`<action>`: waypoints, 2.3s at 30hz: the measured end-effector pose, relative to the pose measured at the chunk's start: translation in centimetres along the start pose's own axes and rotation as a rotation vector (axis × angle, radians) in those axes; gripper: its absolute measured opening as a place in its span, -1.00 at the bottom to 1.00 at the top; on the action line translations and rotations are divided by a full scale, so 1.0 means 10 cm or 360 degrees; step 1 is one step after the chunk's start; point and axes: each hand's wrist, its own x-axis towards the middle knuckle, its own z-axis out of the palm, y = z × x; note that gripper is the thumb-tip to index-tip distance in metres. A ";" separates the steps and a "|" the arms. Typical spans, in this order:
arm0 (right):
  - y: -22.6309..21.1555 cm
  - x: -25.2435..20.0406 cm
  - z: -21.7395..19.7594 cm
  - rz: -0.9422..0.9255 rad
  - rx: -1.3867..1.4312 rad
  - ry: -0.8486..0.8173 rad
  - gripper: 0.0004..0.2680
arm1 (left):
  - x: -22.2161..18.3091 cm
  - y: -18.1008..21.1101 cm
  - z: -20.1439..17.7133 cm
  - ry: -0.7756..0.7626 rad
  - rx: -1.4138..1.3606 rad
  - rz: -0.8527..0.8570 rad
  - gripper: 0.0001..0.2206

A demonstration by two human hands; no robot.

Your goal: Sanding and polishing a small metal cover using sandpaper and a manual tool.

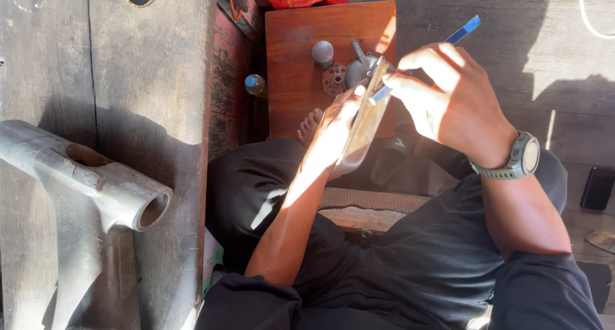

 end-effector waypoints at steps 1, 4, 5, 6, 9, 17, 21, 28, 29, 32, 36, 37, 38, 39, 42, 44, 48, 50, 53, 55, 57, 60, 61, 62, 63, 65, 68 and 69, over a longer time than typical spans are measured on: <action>-0.03 0.00 0.00 -0.0001 -0.0004 0.0001 -0.82 | 0.00 0.00 0.00 0.0003 -0.0003 0.0000 -0.41; -0.11 0.01 -0.01 -0.0051 0.0055 0.0012 -0.85 | -0.02 -0.02 -0.01 -0.0046 -0.0044 -0.0002 -0.40; -0.13 0.02 -0.03 -0.0076 0.0148 -0.0009 -0.81 | -0.04 -0.02 -0.01 -0.0072 -0.0066 0.0001 -0.39; -0.15 0.02 -0.05 -0.0097 0.0240 -0.0028 -0.76 | -0.05 -0.04 -0.01 -0.0098 -0.0087 0.0008 -0.38; -0.06 0.02 0.00 -0.0061 0.0068 0.0044 -0.87 | -0.04 -0.01 0.02 0.0025 -0.0045 -0.0023 -0.41; -0.10 0.00 0.00 -0.0060 0.0021 -0.0018 -0.81 | -0.02 -0.03 -0.02 -0.0025 0.0058 0.0025 -0.42; -0.01 -0.01 0.01 -0.0030 -0.0079 -0.0017 -0.84 | -0.02 -0.03 -0.04 -0.0038 0.0027 -0.0002 -0.42; -0.10 -0.03 0.03 -0.0026 -0.0007 -0.0032 -0.76 | -0.06 -0.03 0.01 -0.0225 -0.0116 -0.0028 -0.37; -0.10 -0.03 0.03 -0.0038 0.0020 -0.0027 -0.75 | -0.07 -0.02 0.03 -0.0138 -0.0046 -0.0033 -0.39; -0.08 -0.02 0.01 -0.0050 0.0071 -0.0022 -0.75 | -0.08 0.00 0.04 -0.0076 -0.0008 -0.0051 -0.41; -0.09 -0.03 -0.03 -0.0084 0.0109 -0.0041 -0.76 | -0.03 0.02 0.00 0.0004 -0.0012 -0.0035 -0.39; -0.10 -0.03 -0.04 -0.0082 0.0110 -0.0041 -0.76 | 0.00 0.04 -0.04 0.0003 -0.0012 -0.0034 -0.39; -0.12 -0.03 -0.05 -0.0102 0.0112 -0.0062 -0.75 | 0.03 0.06 -0.09 0.0038 0.0004 -0.0033 -0.42; -0.14 -0.03 -0.07 -0.0123 0.0114 -0.0082 -0.73 | 0.06 0.07 -0.14 0.0072 0.0019 -0.0031 -0.45; -0.13 -0.02 -0.07 -0.0143 0.0118 -0.0040 -0.75 | 0.01 0.06 -0.09 -0.0010 0.0039 -0.0014 -0.43; -0.15 -0.03 -0.07 -0.0142 0.0116 -0.0055 -0.75 | 0.02 0.08 -0.15 -0.0051 0.0007 -0.0028 -0.40; -0.26 -0.02 -0.06 -0.0191 0.0292 -0.0017 -0.73 | 0.00 0.07 -0.19 -0.0062 0.0086 0.0015 -0.36; -0.27 -0.03 -0.03 -0.0201 0.0228 -0.0013 -0.70 | 0.13 0.17 -0.30 0.0120 0.0093 -0.0055 -0.34; -0.29 -0.02 -0.03 -0.0224 0.0113 0.0025 -0.67 | 0.43 0.22 -0.77 0.0211 -0.0041 -0.0111 -0.37; -0.26 0.01 -0.08 -0.0223 0.0070 0.0068 -0.68 | 0.67 0.21 -1.17 0.0114 -0.0172 -0.0082 -0.43; -0.21 0.02 -0.16 -0.0326 -0.0014 0.0152 -0.70 | 0.85 0.20 -1.59 -0.0245 -0.0548 -0.0046 -0.58; 0.02 -0.11 -0.16 -0.0247 -0.0026 0.0254 -0.83 | 1.16 0.25 -2.17 -0.0623 -0.0914 -0.0019 -0.61; 0.03 -0.14 -0.19 -0.0235 -0.0029 0.0262 -0.83 | 1.26 0.28 -2.38 -0.0625 -0.0912 -0.0004 -0.61; 0.06 -0.15 -0.23 -0.0165 0.0069 0.0343 -0.86 | 1.39 0.32 -2.58 -0.0800 -0.1104 0.0012 -0.57; 0.09 -0.16 -0.27 -0.0096 0.0168 0.0425 -0.89 | 1.51 0.36 -2.78 -0.0977 -0.1295 0.0030 -0.51; 0.04 -0.21 -0.37 -0.0064 0.0227 0.0472 -0.90 | 1.33 0.03 -2.23 -0.1289 -0.2170 -0.0632 -0.62; 0.02 -0.27 -0.43 -0.0039 0.0204 0.0556 -0.91 | 1.30 -0.20 -1.87 -0.1603 -0.3121 -0.1541 -0.60; 0.02 -0.29 -0.42 -0.0046 0.0129 0.0586 -0.92 | 1.32 -0.24 -1.82 -0.1657 -0.3231 -0.1720 -0.48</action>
